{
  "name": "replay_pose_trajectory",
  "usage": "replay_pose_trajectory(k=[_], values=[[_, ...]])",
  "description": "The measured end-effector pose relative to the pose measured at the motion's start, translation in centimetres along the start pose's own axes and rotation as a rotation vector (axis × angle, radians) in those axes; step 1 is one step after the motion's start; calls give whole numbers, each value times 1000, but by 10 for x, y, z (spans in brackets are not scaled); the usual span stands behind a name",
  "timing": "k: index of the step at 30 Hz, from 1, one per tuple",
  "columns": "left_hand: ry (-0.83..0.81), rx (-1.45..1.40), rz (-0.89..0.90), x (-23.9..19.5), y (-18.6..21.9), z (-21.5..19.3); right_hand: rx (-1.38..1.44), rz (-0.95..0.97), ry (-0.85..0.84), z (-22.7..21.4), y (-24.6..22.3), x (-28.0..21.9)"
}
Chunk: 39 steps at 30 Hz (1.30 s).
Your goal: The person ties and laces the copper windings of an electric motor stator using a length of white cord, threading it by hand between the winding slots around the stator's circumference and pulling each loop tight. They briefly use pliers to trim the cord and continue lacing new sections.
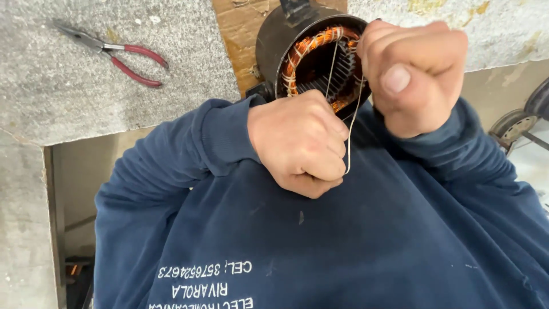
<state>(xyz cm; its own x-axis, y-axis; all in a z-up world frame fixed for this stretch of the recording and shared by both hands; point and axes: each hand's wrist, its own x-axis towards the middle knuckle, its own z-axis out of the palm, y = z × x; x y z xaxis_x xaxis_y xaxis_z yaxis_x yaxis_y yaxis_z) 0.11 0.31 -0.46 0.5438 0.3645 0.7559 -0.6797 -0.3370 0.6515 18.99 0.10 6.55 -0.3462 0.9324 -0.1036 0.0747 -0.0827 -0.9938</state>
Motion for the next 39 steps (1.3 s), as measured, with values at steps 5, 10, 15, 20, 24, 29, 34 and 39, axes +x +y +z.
replay_pose_trajectory(k=[5,10,15,20,24,29,34,39], values=[[-23,3,20,0,-1,-3,-137,-142,61,7,16,-10],[-76,38,-9,5,1,-7,-28,-2,-26,-27,12,-5],[-96,68,-10,6,2,-7,-20,81,-333,-17,-2,40],[-78,60,-2,5,0,-4,-6,-1,-400,-11,9,36],[-74,52,23,6,-1,-7,-25,-243,-367,-15,17,34],[-72,74,-18,15,6,-10,284,-117,-216,-47,3,10],[-27,82,-106,22,13,-1,457,-264,280,-88,115,-45],[-72,49,-230,40,18,4,-829,-476,152,-74,93,-14]])
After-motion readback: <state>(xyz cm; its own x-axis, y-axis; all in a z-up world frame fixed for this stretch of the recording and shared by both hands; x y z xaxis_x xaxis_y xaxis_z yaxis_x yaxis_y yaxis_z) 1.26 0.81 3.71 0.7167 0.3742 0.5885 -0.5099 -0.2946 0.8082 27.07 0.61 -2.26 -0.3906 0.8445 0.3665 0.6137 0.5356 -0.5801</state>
